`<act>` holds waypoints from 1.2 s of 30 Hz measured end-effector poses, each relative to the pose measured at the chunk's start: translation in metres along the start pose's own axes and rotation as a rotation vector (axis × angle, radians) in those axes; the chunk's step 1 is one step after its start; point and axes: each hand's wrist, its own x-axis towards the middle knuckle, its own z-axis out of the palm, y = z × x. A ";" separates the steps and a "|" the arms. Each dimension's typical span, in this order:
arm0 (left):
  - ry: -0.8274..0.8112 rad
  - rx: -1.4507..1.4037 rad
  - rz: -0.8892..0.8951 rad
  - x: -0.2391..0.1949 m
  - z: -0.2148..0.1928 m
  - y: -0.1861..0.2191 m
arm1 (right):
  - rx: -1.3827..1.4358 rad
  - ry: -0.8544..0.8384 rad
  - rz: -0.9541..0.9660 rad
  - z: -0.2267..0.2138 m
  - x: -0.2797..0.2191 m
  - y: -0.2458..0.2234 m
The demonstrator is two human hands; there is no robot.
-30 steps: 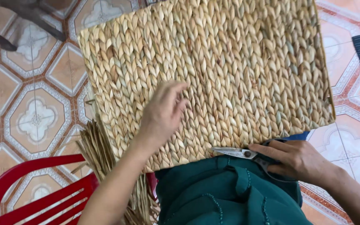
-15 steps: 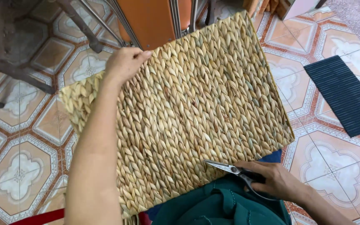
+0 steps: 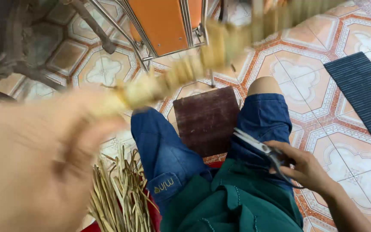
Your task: Trimming excess fibers and weaving a dried plant fiber mat using scissors.
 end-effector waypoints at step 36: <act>-0.144 -0.625 -0.246 -0.205 0.285 0.105 | 0.399 0.714 0.050 -0.069 0.253 0.155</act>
